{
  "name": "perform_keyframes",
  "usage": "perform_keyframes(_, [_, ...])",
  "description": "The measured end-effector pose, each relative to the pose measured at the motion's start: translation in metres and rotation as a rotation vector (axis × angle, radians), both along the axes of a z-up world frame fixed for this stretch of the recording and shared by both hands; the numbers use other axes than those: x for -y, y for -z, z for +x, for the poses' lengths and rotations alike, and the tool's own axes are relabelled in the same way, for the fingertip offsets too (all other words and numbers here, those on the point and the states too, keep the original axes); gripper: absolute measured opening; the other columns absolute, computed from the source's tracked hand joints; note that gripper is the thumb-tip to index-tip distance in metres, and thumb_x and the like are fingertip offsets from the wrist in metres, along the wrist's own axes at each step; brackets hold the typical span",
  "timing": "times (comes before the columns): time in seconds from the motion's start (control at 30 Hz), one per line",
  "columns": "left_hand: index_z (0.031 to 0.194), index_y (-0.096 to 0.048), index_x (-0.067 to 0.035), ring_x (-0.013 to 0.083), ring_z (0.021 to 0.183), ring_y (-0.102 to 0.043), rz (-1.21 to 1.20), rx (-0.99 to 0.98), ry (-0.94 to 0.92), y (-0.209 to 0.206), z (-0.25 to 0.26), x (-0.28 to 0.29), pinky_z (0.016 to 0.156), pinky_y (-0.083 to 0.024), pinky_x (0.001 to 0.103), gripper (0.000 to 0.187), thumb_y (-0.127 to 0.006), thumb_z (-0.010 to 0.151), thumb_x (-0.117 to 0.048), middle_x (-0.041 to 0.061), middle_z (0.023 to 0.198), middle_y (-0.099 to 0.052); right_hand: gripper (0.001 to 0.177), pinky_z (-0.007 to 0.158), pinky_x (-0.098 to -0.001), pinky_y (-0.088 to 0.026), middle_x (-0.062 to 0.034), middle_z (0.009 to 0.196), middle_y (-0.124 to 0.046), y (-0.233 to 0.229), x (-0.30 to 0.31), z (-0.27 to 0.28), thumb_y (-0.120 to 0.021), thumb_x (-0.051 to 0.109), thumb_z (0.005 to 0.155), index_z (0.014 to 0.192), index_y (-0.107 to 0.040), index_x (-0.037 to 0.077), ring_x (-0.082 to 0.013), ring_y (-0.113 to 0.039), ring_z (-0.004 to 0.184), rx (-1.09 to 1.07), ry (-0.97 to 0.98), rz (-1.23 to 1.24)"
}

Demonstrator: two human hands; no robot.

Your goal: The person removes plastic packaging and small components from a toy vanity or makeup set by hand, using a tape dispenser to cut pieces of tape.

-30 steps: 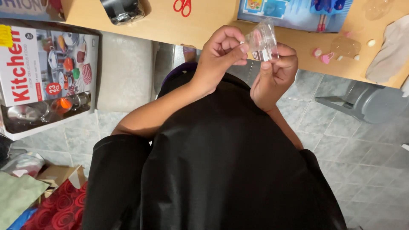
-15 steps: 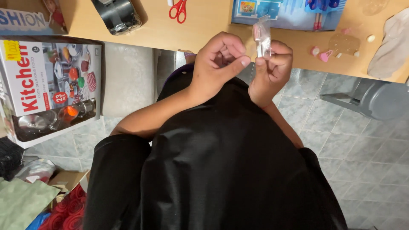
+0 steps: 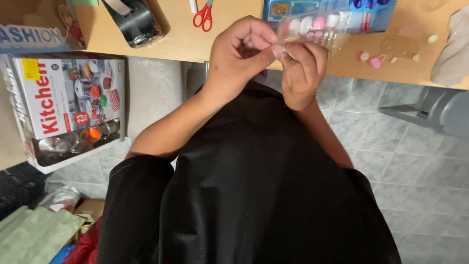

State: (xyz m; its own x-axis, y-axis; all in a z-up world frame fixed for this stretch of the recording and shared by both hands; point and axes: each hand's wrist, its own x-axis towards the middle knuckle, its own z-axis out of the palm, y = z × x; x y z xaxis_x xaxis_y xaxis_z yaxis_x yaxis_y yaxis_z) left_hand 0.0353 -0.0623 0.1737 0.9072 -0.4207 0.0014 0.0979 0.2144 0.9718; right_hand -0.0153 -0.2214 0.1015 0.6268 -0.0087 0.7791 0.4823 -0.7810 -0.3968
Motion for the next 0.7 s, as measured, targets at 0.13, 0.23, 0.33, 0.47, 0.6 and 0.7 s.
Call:
perform_keyframes(0.13, [0.101, -0.064, -0.010, 0.0062, 0.080, -0.065, 0.159, 0.059, -0.005, 0.002, 0.002, -0.005, 0.075, -0.055, 0.019, 0.015, -0.078, 0.096, -0.006, -0.001, 0.086, -0.068, 0.010, 0.078, -0.0387, -0.044, -0.0090, 0.105, -0.071, 0.008, 0.008, -0.004, -0.074, -0.002, 0.098, 0.088, -0.072, -0.002, -0.0266, -0.060, 0.093, -0.084, 0.084, -0.169])
perform_keyframes(0.23, [0.100, -0.064, -0.011, 0.0066, 0.078, -0.064, 0.235, 0.088, 0.009, 0.004, -0.006, -0.003, 0.075, -0.054, 0.019, 0.015, -0.079, 0.095, -0.010, -0.001, 0.082, -0.067, 0.020, 0.079, -0.0369, -0.043, -0.0038, 0.106, -0.074, 0.011, 0.010, -0.006, -0.067, 0.006, 0.104, 0.085, -0.071, 0.001, -0.0248, -0.063, 0.097, -0.066, 0.058, -0.282])
perform_keyframes(0.33, [0.100, -0.064, -0.009, 0.0040, 0.077, -0.060, 0.238, 0.029, -0.005, 0.012, -0.013, 0.000, 0.073, -0.049, 0.018, 0.015, -0.078, 0.094, -0.009, 0.000, 0.082, -0.067, 0.023, 0.078, -0.0394, -0.043, -0.0076, 0.106, -0.072, 0.015, 0.015, -0.008, -0.057, 0.003, 0.107, 0.087, -0.068, 0.001, -0.0285, -0.064, 0.098, -0.091, 0.028, -0.260])
perform_keyframes(0.47, [0.101, -0.066, -0.009, 0.0068, 0.080, -0.062, 0.264, 0.066, -0.019, 0.007, -0.007, -0.003, 0.077, -0.053, 0.019, 0.015, -0.079, 0.095, -0.008, 0.000, 0.087, -0.067, 0.017, 0.077, -0.0384, -0.043, -0.0051, 0.109, -0.071, 0.016, 0.014, -0.009, -0.064, 0.001, 0.103, 0.089, -0.074, 0.000, -0.0260, -0.063, 0.097, -0.064, 0.046, -0.249])
perform_keyframes(0.6, [0.100, -0.068, -0.008, 0.0032, 0.071, -0.055, 0.184, -0.081, -0.001, 0.015, 0.000, -0.006, 0.066, -0.047, 0.016, 0.011, -0.077, 0.096, -0.004, -0.002, 0.078, -0.064, 0.016, 0.077, -0.0378, -0.044, -0.0051, 0.110, -0.071, 0.015, 0.018, -0.010, -0.064, 0.001, 0.103, 0.089, -0.070, 0.001, -0.0268, -0.064, 0.097, -0.062, 0.012, -0.308])
perform_keyframes(0.7, [0.099, -0.068, -0.004, 0.0067, 0.067, -0.063, 0.150, -0.160, 0.027, 0.012, 0.011, -0.013, 0.056, -0.055, 0.020, 0.012, -0.076, 0.095, 0.004, 0.004, 0.081, -0.069, 0.014, 0.079, -0.0389, -0.046, -0.0058, 0.113, -0.071, 0.016, 0.025, -0.009, -0.074, 0.000, 0.101, 0.088, -0.070, 0.001, -0.0259, -0.065, 0.098, -0.045, -0.027, -0.334])
